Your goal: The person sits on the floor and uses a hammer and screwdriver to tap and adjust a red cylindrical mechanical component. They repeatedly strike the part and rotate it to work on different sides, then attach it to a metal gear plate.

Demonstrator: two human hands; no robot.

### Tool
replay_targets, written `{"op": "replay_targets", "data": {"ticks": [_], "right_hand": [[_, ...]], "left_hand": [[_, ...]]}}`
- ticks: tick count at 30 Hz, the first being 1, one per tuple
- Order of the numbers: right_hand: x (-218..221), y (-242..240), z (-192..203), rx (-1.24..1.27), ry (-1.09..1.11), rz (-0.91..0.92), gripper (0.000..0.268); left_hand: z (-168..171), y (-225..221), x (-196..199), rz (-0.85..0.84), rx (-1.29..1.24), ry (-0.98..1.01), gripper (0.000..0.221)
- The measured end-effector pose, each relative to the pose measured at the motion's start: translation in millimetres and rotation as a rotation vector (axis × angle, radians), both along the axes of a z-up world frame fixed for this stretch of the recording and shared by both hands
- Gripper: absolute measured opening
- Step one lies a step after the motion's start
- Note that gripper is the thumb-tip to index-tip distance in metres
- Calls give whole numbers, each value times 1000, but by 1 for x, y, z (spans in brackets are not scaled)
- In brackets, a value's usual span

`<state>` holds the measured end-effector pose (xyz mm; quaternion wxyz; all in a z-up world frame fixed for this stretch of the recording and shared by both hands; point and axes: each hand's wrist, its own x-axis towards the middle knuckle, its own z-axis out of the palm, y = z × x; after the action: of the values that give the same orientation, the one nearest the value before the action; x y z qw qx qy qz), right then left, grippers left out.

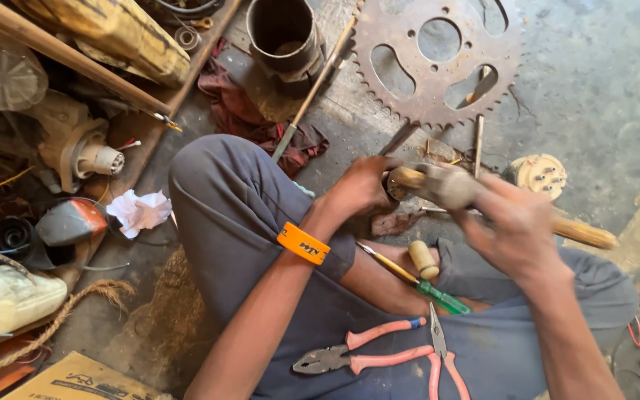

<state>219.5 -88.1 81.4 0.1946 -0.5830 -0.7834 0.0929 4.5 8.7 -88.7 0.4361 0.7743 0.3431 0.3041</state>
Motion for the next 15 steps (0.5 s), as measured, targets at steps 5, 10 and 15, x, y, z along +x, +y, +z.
{"op": "replay_targets", "data": {"ticks": [5, 10, 15], "right_hand": [[-13, 9, 0, 45, -76, 57, 31], [-8, 4, 10, 4, 59, 5, 25], [-2, 8, 18, 3, -79, 51, 36]], "left_hand": [[12, 4, -2, -35, -188, 70, 62], [-8, 5, -1, -106, -85, 64, 59], [-19, 8, -1, -106, 76, 36, 70]]}}
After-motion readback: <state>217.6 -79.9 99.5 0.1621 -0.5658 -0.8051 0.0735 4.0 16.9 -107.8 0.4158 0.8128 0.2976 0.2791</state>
